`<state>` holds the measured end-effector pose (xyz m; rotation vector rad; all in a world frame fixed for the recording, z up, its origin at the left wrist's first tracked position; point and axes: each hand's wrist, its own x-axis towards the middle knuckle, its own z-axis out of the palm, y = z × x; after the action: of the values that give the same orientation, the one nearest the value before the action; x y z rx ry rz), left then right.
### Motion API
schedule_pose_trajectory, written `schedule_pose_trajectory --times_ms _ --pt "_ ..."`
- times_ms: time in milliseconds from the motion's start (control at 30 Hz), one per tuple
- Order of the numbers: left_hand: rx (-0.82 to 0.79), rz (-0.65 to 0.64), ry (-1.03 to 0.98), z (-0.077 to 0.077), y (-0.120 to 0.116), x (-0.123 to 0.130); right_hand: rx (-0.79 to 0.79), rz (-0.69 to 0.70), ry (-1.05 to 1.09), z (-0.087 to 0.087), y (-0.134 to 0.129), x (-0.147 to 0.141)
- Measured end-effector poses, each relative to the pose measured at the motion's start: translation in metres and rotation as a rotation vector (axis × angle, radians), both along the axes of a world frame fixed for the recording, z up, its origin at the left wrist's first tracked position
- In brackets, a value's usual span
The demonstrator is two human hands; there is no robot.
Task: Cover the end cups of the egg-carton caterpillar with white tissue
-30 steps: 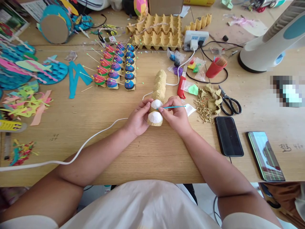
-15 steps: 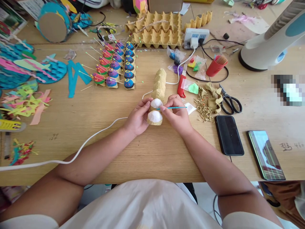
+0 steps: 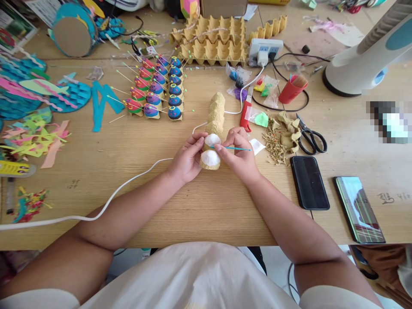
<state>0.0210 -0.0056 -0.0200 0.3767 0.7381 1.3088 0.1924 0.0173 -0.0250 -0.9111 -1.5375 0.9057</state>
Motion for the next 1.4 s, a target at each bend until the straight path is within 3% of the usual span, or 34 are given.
schedule_pose_trajectory --times_ms 433,600,900,1400 --pt "0.014 0.011 0.038 -0.0022 -0.0004 0.0008 0.07 -0.052 -0.085 0.0077 -0.003 0.0005" --pt "0.067 -0.009 0.005 -0.0051 -0.001 0.0002 0.023 -0.066 -0.103 0.0073 -0.0026 -0.0004" --pt "-0.026 0.012 0.027 0.0005 0.0001 -0.0001 -0.008 -0.039 -0.055 0.0065 -0.0004 0.001" --pt "-0.041 -0.019 0.018 0.0031 0.0008 -0.0019 -0.099 0.004 0.034 -0.0018 0.0029 0.0015"
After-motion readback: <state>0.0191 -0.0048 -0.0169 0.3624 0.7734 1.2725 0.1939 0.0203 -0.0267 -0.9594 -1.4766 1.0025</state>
